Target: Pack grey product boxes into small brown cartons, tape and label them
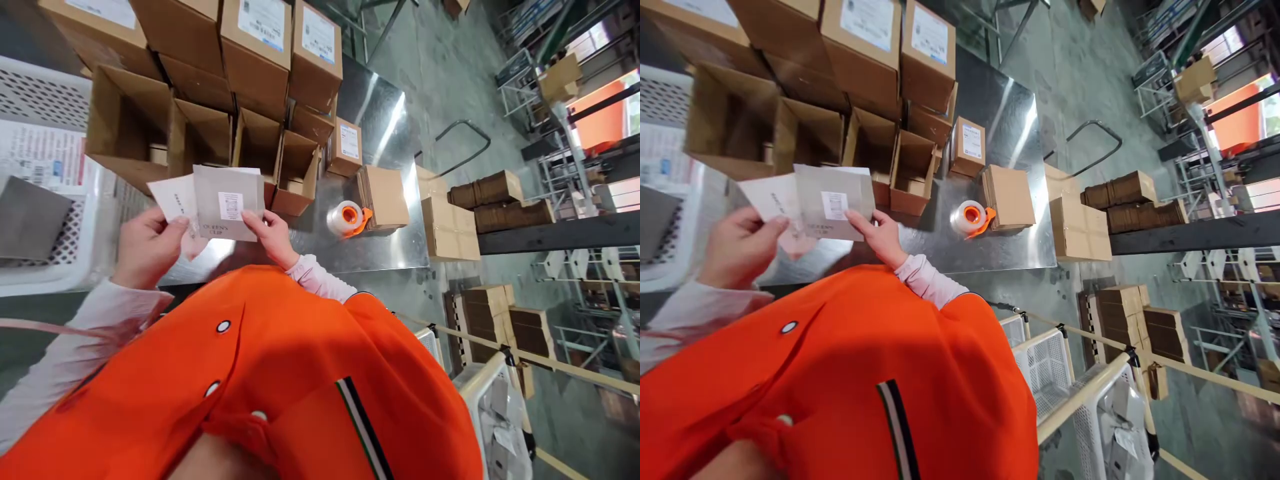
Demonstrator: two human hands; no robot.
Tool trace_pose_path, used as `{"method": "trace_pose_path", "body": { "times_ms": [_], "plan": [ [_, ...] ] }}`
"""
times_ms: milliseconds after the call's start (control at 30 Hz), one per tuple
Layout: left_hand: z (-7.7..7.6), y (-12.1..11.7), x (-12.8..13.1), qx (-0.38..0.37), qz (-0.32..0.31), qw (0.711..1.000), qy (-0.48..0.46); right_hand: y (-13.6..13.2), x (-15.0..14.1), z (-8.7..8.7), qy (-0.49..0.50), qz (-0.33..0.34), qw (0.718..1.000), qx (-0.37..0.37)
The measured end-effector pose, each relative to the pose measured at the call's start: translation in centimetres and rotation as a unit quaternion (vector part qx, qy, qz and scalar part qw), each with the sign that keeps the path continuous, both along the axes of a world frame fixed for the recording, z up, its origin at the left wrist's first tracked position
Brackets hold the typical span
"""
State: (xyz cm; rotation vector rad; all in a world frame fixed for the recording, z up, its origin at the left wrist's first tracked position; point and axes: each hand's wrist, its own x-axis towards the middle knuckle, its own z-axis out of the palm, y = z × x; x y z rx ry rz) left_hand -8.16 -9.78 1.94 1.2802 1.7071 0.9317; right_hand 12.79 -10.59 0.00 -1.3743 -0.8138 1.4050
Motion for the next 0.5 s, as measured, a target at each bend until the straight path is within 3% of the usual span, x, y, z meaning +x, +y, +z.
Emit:
{"method": "trace_pose_path", "body": {
  "times_ms": [100, 167, 367, 500],
  "plan": [
    [-0.4, 0.2, 0.8, -0.029, 0.092, 0.994, 0.041, 0.0, 0.0, -0.2, -0.037, 0.011, 0.998, 0.047],
    [-0.2, 0.3, 0.8, -0.043, 0.110, 0.992, 0.035, 0.0, 0.0, -0.5, -0.048, 0.009, 0.997, 0.056],
    [0.0, -0.2, 0.9, -0.052, 0.058, 0.994, 0.083, 0.4, -1.1, -1.6, -0.148, -0.014, 0.986, 0.078],
    [-0.2, -0.1, 1.5, -0.031, 0.012, 0.986, 0.163, 0.8, -1.6, -0.8, -0.236, 0.006, 0.968, 0.089]
  ]
}}
